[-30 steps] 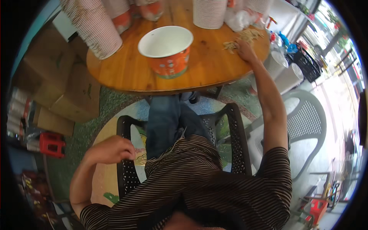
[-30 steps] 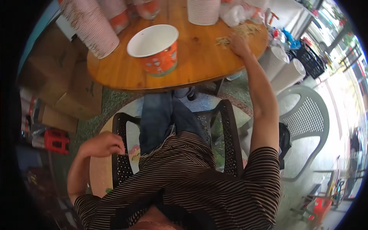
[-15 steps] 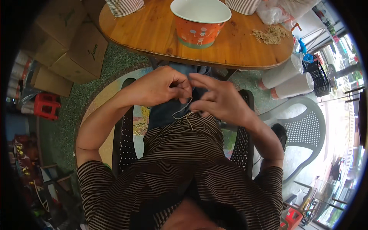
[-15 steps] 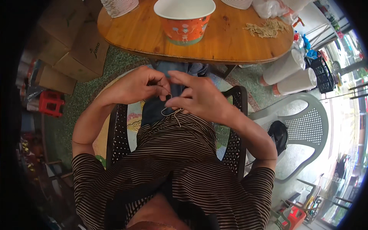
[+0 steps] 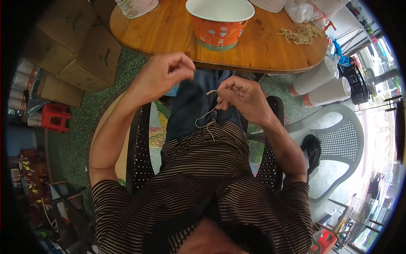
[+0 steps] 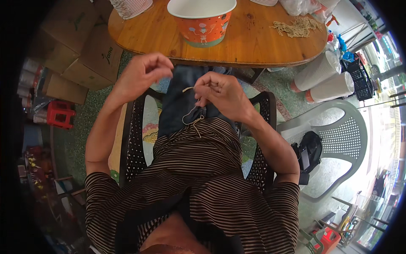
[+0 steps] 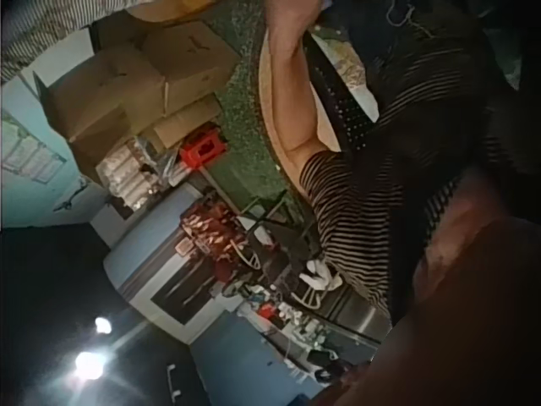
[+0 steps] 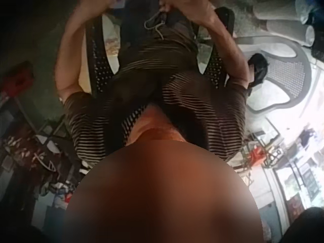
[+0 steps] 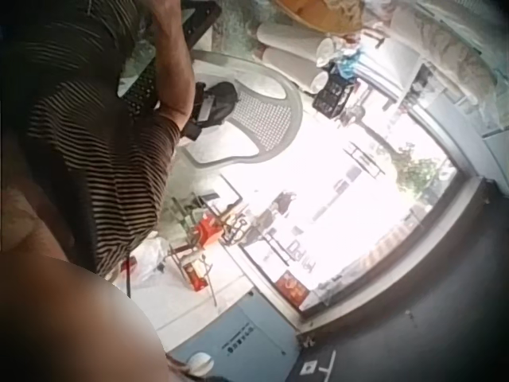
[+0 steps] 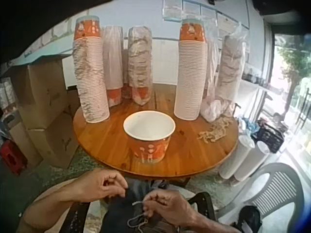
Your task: Tying string around the top rim of paper bowls.
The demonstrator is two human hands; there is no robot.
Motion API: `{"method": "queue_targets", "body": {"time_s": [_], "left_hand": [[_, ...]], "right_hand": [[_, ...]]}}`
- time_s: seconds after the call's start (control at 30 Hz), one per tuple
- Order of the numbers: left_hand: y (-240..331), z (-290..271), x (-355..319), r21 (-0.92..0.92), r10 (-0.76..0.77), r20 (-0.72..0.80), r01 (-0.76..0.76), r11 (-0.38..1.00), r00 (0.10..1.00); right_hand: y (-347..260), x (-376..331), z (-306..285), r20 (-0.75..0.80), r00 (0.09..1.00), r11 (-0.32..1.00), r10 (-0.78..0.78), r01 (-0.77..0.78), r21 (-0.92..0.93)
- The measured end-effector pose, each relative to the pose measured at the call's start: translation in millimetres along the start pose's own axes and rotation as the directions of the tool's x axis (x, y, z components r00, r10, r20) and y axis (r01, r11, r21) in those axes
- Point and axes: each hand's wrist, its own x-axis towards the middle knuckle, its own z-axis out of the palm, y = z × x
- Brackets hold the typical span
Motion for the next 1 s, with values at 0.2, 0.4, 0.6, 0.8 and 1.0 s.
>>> {"method": "queue_targets", "body": {"time_s": [0.2, 0.4, 0.6, 0.8, 1.0], "left_hand": [[21, 9, 52, 0.727, 0.769, -0.33, -0.372, 0.577, 0.548], [27, 21, 104, 0.746, 0.684, -0.25, -0.314, 0.587, 0.685], [64, 6, 14, 0.111, 0.23, -0.261, -0.207, 0.972, 0.938], [55, 22, -82, -0.379, -0.144, -0.015, 0.128, 0.917, 0.989], [13, 42, -86, -0.456, -0.174, -0.117, 0.102, 0.884, 0.978]], "right_hand": [[4, -1, -8, -0.142, 0.987, 0.978, -0.072, 0.098, 0.185], [-1, -8, -11, -0.281, 0.959, 0.992, -0.045, 0.076, 0.102], [-28, -30, -17, -0.429, 0.89, 0.975, -0.154, 0.209, 0.082], [-50, -48, 19, -0.36, 0.905, 0.973, -0.228, 0.222, -0.057], [-27, -37, 48, -0.221, 0.96, 0.98, -0.173, 0.146, -0.132]]}}
